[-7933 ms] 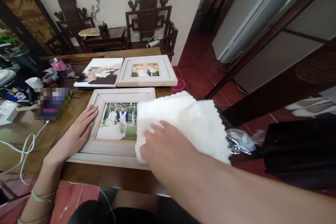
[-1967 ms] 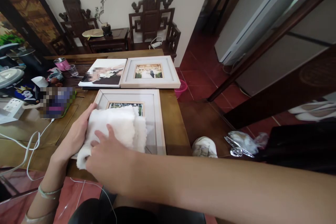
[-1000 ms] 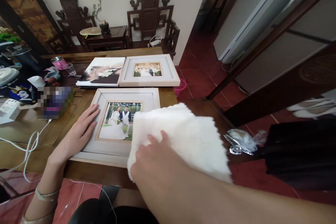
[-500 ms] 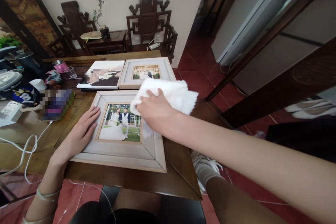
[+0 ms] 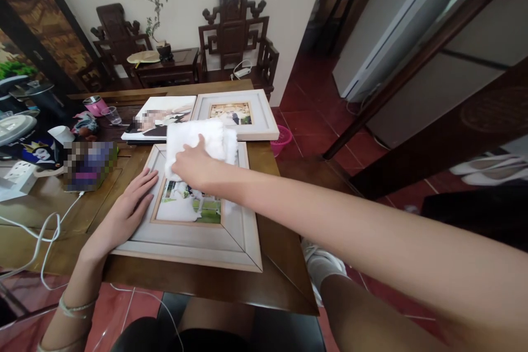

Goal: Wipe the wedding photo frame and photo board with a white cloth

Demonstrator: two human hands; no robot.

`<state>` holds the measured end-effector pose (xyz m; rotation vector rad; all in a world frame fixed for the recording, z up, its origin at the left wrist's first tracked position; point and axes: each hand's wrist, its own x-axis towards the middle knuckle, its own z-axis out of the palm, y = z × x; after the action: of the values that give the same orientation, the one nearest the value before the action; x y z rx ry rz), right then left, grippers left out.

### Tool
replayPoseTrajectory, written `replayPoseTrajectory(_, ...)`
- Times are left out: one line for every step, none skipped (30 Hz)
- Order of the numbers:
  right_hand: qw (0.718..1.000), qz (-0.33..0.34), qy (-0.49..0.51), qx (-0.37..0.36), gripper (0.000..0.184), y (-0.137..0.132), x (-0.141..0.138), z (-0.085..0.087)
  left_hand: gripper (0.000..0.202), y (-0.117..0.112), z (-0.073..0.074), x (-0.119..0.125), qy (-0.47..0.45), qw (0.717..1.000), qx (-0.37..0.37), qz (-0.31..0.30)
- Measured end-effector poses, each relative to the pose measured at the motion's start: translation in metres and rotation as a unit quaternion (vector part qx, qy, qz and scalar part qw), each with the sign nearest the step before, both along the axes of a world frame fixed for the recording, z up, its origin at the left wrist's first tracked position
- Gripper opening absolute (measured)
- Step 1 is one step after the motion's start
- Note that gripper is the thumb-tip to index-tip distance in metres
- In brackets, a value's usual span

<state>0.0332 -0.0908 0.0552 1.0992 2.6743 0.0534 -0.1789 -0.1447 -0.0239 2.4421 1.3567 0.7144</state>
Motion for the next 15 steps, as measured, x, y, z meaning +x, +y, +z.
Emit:
replayPoseTrajectory(1.0, -0.02, -0.014, -0.02, 0.041, -0.002, 0.008, 0.006, 0.044, 0.0, 0.0, 0.0, -0.004, 1.0, 0.003, -0.002)
replayPoseTrajectory(0.998, -0.044, -0.026, -0.035, 0.041, -0.003, 0.016, 0.011, 0.044, 0.0, 0.0, 0.0, -0.007, 1.0, 0.007, -0.003)
replayPoseTrajectory(0.996, -0.071, -0.033, -0.045, 0.042, -0.005, 0.025, 0.016, 0.044, 0.0, -0.001, 0.0, -0.009, 1.0, 0.01, -0.004)
replayPoseTrajectory(0.993, -0.1, -0.039, -0.051, 0.042, -0.007, 0.034, 0.019, 0.044, 0.0, -0.001, 0.0, -0.009, 1.0, 0.012, -0.003)
replayPoseTrajectory(0.989, -0.13, -0.044, -0.055, 0.043, -0.009, 0.044, 0.021, 0.044, 0.0, -0.002, -0.001, -0.007, 1.0, 0.012, -0.003)
replayPoseTrajectory(0.986, -0.152, -0.049, -0.057, 0.044, -0.011, 0.053, 0.022, 0.044, 0.0, -0.002, -0.001, -0.004, 1.0, 0.011, -0.001)
replayPoseTrajectory(0.983, -0.166, -0.052, -0.055, 0.045, -0.014, 0.061, 0.021, 0.045, 0.0, -0.002, -0.001, -0.002, 1.0, 0.01, 0.001)
replayPoseTrajectory(0.983, -0.169, -0.054, -0.051, 0.047, -0.016, 0.069, 0.02, 0.045, 0.0, -0.003, -0.001, 0.0, 1.0, 0.009, 0.003)
replayPoseTrajectory(0.984, -0.163, -0.054, -0.045, 0.049, -0.02, 0.075, 0.018, 0.045, 0.0, -0.003, -0.001, 0.001, 1.0, 0.007, 0.006)
replayPoseTrajectory(0.987, -0.147, -0.054, -0.038, 0.05, -0.024, 0.08, 0.016, 0.045, 0.0, -0.003, -0.001, 0.001, 1.0, 0.006, 0.008)
replayPoseTrajectory(0.99, -0.126, -0.053, -0.033, 0.05, -0.03, 0.084, 0.013, 0.045, 0.0, -0.003, -0.001, 0.0, 1.0, 0.004, 0.01)
replayPoseTrajectory(0.993, -0.105, -0.051, -0.032, 0.049, -0.037, 0.086, 0.011, 0.045, 0.0, -0.003, -0.001, -0.002, 1.0, 0.004, 0.011)
replayPoseTrajectory(0.994, -0.089, -0.045, -0.035, 0.047, -0.045, 0.087, 0.008, 0.045, 0.0, -0.003, -0.001, -0.003, 1.0, 0.004, 0.012)
replayPoseTrajectory(0.996, -0.076, -0.035, -0.041, 0.044, -0.054, 0.087, 0.006, 0.045, -0.001, -0.002, -0.001, -0.004, 1.0, 0.004, 0.013)
replayPoseTrajectory(0.996, -0.066, -0.023, -0.051, 0.04, -0.063, 0.087, 0.004, 0.044, -0.001, -0.002, -0.001, -0.005, 1.0, 0.004, 0.013)
